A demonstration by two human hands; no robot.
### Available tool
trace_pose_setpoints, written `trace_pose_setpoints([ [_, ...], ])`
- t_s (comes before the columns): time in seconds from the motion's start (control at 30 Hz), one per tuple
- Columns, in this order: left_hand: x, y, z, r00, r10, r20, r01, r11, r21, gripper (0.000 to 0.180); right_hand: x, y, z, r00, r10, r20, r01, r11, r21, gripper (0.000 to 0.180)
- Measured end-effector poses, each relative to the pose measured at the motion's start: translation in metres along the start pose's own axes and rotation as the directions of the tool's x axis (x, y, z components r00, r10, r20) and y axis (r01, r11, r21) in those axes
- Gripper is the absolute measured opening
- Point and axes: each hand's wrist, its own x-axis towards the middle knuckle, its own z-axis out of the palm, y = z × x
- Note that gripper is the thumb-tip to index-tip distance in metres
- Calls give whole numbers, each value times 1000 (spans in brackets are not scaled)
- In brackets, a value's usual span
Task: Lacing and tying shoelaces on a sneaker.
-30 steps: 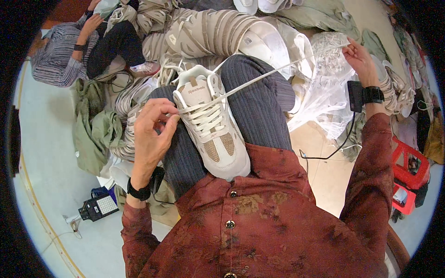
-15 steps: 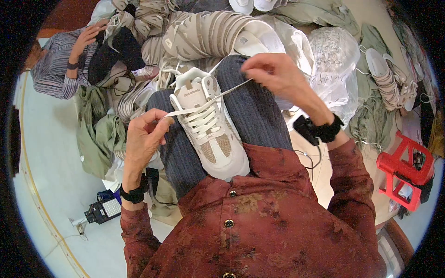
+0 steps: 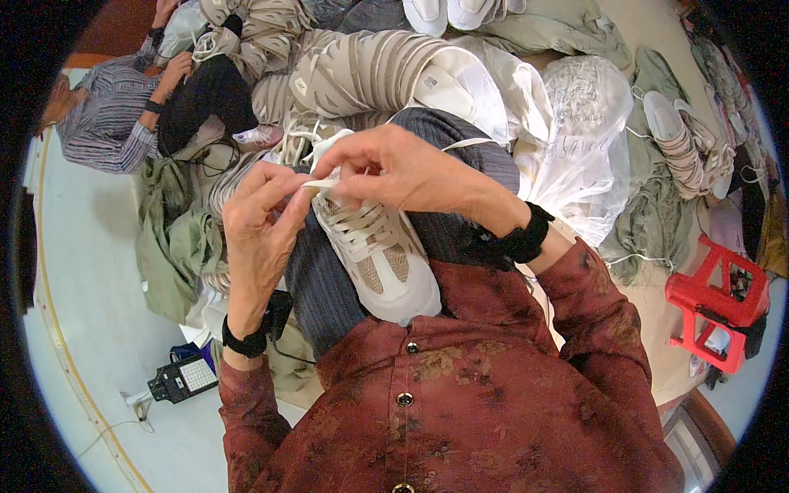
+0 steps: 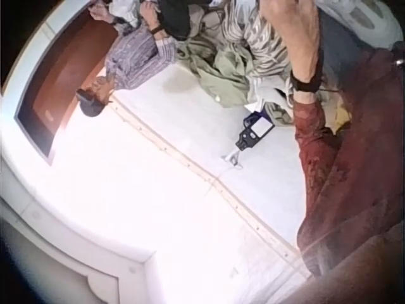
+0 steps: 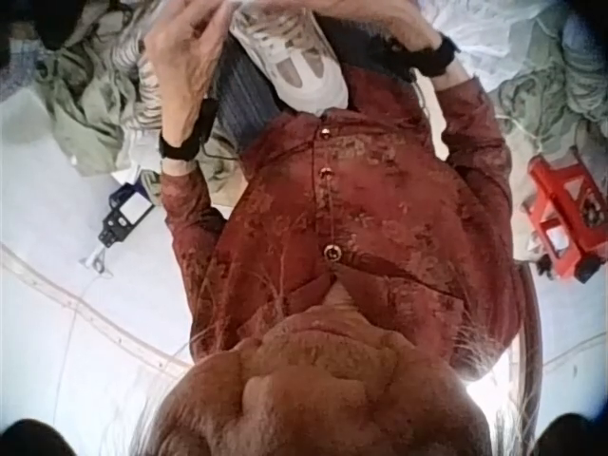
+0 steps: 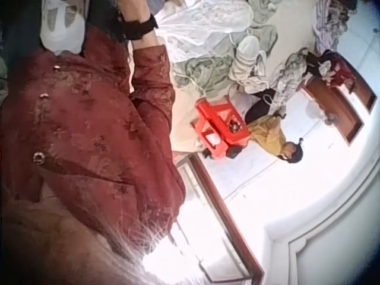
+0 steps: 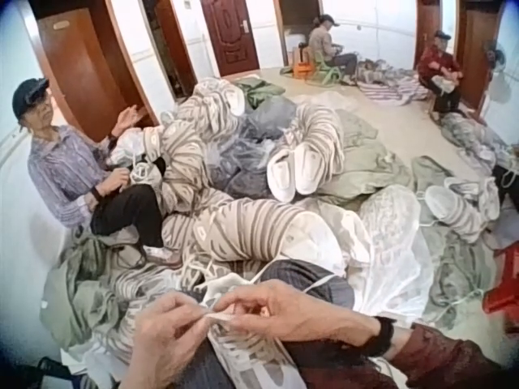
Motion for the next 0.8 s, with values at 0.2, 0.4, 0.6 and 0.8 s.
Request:
trace_pose_setpoints([
  [0.2, -4, -2, 14, 994, -99, 42, 99, 995, 0, 21, -33, -9, -37, 973, 18, -230, 103, 859, 501, 25],
  [0.4, -7, 2, 33, 979, -86, 184, 74, 994, 76, 22, -107, 11, -141, 855, 58, -515, 345, 680, 648, 37],
  [0.6, -5, 4, 46, 974, -16, 227, -9, 994, 109, 13, -193, 42, -213, 768, 146, -623, 478, 516, 710, 42],
  [0.8, 5, 7, 14, 832, -418, 365, 551, 700, -455, 15, -264, 68, -248, 562, 312, -766, 528, 576, 623, 37],
])
